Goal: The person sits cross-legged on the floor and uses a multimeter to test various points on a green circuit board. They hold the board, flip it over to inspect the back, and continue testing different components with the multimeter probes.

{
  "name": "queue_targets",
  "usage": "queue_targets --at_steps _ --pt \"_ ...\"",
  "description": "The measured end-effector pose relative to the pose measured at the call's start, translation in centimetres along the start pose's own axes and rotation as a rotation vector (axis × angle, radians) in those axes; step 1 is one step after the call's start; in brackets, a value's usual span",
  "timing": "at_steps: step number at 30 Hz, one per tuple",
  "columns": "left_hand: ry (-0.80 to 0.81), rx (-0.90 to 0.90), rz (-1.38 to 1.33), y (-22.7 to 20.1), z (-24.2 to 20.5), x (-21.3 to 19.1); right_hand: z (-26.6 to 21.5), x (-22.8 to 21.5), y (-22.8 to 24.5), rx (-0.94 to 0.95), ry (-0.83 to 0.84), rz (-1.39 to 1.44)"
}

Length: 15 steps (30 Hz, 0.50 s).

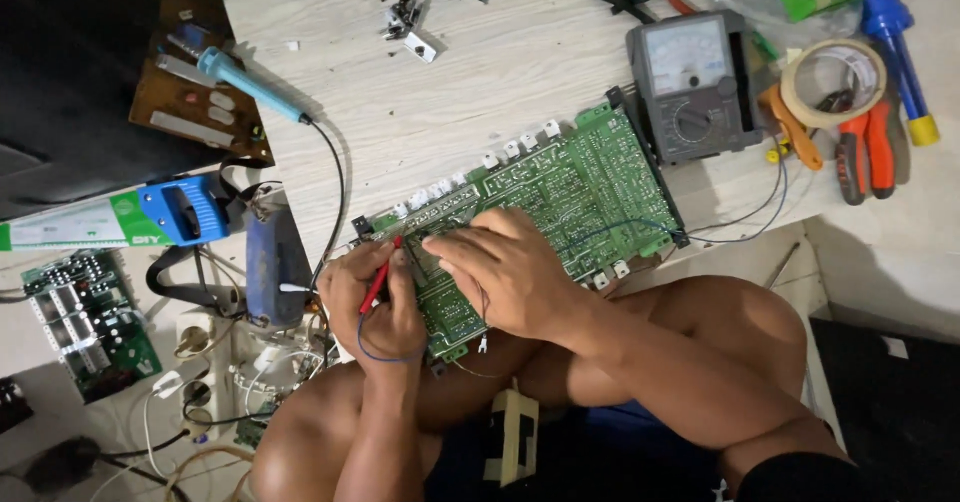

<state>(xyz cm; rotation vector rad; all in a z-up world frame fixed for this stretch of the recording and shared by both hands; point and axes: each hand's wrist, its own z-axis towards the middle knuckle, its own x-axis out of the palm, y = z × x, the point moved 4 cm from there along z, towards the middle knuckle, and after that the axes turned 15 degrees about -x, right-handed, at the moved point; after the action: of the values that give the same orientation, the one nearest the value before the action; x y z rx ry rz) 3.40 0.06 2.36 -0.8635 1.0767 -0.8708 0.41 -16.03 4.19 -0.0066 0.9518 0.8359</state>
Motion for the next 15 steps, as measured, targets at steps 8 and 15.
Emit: queue_targets --at_steps 8,15 --pt "-0.002 -0.018 0.022 0.44 -0.18 0.06 -0.10 0.04 0.06 0.008 -0.056 0.026" --pt "0.014 -0.012 -0.006 0.39 -0.17 0.07 0.15 -0.31 0.18 0.031 -0.042 0.048"
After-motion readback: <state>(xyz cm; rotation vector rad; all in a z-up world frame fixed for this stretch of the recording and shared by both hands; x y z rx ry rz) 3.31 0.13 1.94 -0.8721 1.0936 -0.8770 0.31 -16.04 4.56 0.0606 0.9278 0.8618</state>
